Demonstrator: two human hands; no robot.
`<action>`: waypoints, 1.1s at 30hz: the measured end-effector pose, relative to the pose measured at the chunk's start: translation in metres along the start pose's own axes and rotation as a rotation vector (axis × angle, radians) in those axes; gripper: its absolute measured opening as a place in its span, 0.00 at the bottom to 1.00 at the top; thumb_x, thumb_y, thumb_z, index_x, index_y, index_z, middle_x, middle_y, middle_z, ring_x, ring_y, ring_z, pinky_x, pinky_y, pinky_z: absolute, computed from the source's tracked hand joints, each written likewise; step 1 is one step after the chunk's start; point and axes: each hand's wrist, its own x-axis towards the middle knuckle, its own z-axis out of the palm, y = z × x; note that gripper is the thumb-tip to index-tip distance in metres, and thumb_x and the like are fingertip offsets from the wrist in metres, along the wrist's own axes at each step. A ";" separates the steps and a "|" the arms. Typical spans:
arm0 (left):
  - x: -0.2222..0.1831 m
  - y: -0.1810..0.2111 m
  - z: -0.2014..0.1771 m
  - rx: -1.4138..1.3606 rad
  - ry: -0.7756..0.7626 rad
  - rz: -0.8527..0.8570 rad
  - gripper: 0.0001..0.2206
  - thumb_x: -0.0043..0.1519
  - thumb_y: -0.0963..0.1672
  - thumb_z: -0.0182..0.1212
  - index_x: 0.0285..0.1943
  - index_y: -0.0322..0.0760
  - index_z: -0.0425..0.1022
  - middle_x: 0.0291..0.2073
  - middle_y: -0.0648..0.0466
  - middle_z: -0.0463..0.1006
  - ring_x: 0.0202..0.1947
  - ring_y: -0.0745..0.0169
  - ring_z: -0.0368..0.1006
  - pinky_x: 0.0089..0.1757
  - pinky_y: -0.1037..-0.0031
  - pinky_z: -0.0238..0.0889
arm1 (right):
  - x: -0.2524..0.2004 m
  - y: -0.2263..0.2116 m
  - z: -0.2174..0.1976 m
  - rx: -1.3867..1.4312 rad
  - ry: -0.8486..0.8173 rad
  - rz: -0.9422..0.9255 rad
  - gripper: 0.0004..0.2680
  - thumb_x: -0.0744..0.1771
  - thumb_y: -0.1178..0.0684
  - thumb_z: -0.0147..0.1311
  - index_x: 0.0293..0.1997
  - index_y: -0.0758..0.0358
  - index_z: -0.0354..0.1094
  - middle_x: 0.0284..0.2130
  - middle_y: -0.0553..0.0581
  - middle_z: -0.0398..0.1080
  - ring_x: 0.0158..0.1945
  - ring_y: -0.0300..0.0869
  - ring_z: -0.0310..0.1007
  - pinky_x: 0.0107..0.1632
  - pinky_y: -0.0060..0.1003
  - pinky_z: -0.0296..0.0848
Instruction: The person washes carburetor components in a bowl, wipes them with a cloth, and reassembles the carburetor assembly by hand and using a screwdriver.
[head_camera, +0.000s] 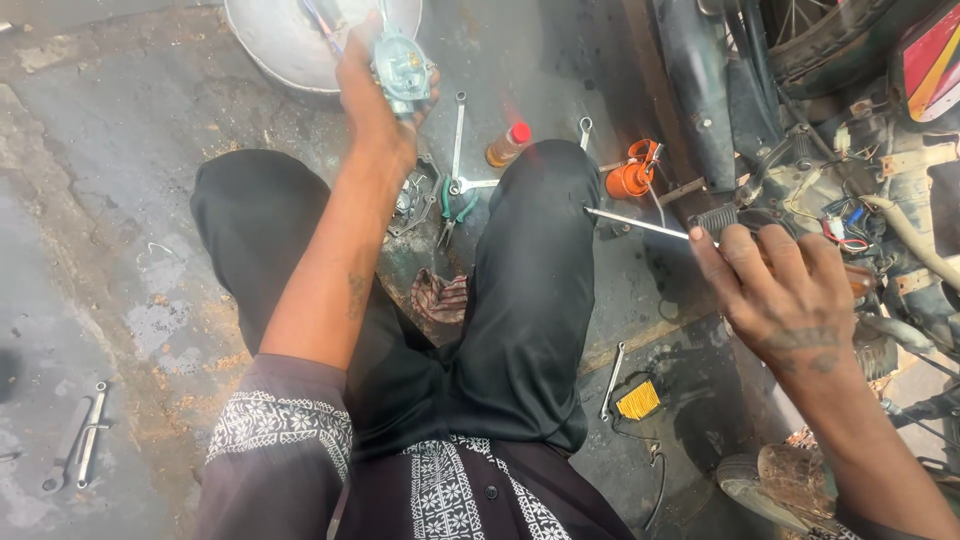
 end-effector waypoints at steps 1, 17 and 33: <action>-0.003 0.000 0.003 0.000 0.012 -0.015 0.24 0.57 0.57 0.57 0.49 0.36 0.72 0.34 0.50 0.77 0.32 0.54 0.79 0.31 0.68 0.71 | 0.001 0.004 -0.002 0.011 -0.047 -0.056 0.15 0.64 0.56 0.58 0.56 0.52 0.76 0.43 0.47 0.72 0.46 0.40 0.72 0.47 0.37 0.70; -0.006 -0.007 0.010 0.352 -0.250 0.270 0.43 0.40 0.35 0.80 0.66 0.36 0.58 0.45 0.50 0.75 0.43 0.61 0.76 0.44 0.67 0.78 | 0.114 0.010 0.058 1.321 0.119 0.608 0.17 0.65 0.62 0.64 0.61 0.65 0.71 0.42 0.55 0.78 0.42 0.36 0.77 0.45 0.30 0.75; 0.008 0.028 -0.011 0.786 0.032 0.712 0.48 0.37 0.48 0.87 0.68 0.34 0.64 0.57 0.44 0.73 0.57 0.55 0.72 0.56 0.67 0.68 | 0.150 -0.076 0.109 1.215 0.486 0.519 0.14 0.66 0.61 0.64 0.58 0.66 0.73 0.44 0.62 0.76 0.43 0.45 0.80 0.45 0.34 0.77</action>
